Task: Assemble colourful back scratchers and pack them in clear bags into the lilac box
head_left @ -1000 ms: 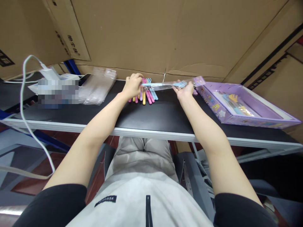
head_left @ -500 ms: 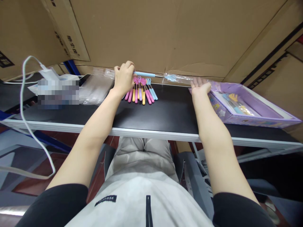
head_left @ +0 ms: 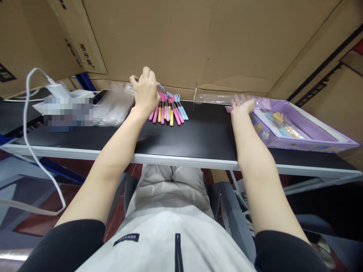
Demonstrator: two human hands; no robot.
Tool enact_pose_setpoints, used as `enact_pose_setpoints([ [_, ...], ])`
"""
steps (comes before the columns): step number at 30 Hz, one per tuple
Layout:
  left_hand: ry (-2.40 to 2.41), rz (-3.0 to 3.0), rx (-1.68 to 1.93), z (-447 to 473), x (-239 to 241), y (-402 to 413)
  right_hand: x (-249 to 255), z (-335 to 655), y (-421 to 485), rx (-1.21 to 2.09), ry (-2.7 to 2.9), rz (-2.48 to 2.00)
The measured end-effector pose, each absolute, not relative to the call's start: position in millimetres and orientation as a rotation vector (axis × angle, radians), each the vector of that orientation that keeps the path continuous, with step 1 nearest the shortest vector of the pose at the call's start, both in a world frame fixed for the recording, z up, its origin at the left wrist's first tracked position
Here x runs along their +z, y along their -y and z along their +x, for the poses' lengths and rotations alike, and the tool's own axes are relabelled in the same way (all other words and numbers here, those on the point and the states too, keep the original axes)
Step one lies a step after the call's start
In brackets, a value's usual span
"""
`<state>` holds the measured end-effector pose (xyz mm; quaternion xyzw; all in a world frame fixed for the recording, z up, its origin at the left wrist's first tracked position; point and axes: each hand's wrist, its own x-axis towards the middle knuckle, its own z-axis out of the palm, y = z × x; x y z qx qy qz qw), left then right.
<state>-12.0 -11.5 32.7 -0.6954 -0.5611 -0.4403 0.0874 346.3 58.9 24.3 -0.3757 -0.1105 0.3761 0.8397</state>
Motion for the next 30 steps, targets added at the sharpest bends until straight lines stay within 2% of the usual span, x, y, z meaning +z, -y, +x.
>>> enact_pose_setpoints([
  [10, 1.439, -2.142, -1.264, -3, 20, 4, 25, 342, -57, 0.817, 0.323, -0.858],
  [14, 1.574, -2.302, -0.976, 16, 23, 18, 25, 341, -58, 0.842, 0.371, -0.866],
  [23, 1.463, -2.428, -0.349, 35, 3, 14, 19, 330, -81, 0.844, 0.717, -0.98],
  [27, 1.452, -2.455, -0.309, 33, 3, 10, 18, 310, -73, 0.905, 0.846, -1.005],
  [30, 1.492, -2.501, -0.42, 28, 5, 9, 22, 291, -55, 0.997, 0.908, -1.042],
])
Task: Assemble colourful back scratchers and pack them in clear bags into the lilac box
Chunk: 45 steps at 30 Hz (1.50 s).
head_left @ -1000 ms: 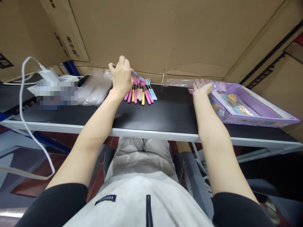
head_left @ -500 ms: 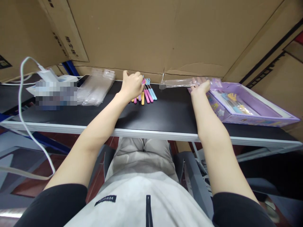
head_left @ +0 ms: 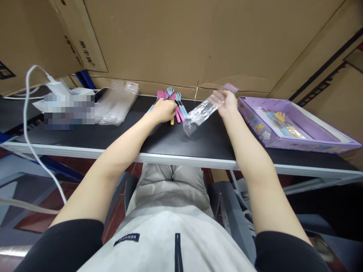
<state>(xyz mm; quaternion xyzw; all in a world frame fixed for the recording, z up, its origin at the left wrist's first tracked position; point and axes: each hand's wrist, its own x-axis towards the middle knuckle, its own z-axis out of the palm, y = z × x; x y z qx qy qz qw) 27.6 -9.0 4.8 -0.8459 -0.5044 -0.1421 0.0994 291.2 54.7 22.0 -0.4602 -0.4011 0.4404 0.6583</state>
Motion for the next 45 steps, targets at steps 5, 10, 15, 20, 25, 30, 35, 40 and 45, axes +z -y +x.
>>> enact_pose_setpoints([
  [5, 1.809, -2.668, -1.165, 34, 2, 8, 30, 256, -13, 1.272, 1.069, -1.113],
  [10, 1.882, -2.556, -2.15, 53, -8, 2, 29, 222, 20, 1.515, 1.161, -1.136],
  [15, 1.919, -2.409, -2.487, 53, -10, 0, 23, 206, 35, 1.596, 1.221, -1.106],
  [20, 1.991, -2.364, -2.601, 51, -10, -2, 19, 204, 38, 1.605, 1.292, -1.136],
  [25, 2.021, -2.321, -2.579, 51, -13, -8, 16, 200, 36, 1.578, 1.271, -1.13],
  [30, 2.117, -2.328, -2.484, 48, -13, -9, 14, 201, 29, 1.336, 1.142, -1.142],
  [35, 1.996, -2.437, -2.455, 48, -16, -13, 15, 206, 27, 1.334, 1.227, -1.147],
  [40, 1.923, -2.588, -2.292, 45, -23, -17, 15, 207, 25, 1.356, 1.223, -1.137],
  [45, 1.886, -2.596, -2.304, 43, -23, -19, 14, 210, 21, 1.335, 1.204, -1.154],
])
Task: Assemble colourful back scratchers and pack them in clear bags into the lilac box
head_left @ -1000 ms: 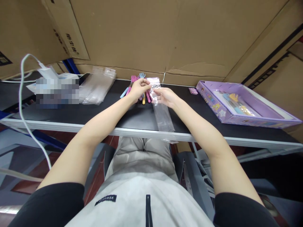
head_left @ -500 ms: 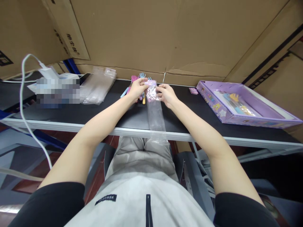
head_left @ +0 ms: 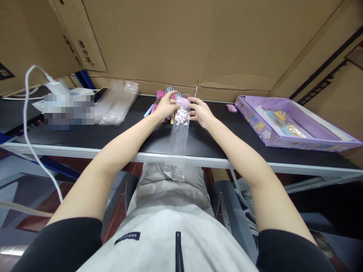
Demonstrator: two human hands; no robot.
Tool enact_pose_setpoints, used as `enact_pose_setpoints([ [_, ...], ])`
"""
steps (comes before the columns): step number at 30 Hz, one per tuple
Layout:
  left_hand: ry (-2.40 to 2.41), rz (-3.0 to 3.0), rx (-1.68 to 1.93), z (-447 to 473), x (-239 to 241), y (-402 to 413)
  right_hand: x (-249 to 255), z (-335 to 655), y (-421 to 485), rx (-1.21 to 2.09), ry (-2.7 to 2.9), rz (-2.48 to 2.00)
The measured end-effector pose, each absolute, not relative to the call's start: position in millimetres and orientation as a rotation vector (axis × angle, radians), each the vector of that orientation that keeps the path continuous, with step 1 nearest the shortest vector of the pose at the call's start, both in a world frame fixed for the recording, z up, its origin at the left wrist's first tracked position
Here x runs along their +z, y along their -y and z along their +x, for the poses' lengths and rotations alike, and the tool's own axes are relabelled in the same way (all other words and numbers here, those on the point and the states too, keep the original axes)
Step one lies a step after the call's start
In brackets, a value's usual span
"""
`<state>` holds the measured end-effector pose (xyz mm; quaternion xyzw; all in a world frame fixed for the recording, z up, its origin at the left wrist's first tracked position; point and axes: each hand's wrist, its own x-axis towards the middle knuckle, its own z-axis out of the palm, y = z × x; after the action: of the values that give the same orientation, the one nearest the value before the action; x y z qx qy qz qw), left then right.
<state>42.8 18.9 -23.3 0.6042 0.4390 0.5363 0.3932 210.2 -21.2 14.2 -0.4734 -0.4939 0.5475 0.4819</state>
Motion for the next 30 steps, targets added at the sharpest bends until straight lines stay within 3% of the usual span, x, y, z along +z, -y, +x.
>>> enact_pose_setpoints([
  [21, -1.012, 1.617, 1.312, 47, -16, -5, 21, 224, 5, 1.219, 1.077, -1.132],
  [30, -1.13, 1.546, 1.361, 44, -18, -13, 27, 275, -33, 0.961, 0.783, -1.198],
])
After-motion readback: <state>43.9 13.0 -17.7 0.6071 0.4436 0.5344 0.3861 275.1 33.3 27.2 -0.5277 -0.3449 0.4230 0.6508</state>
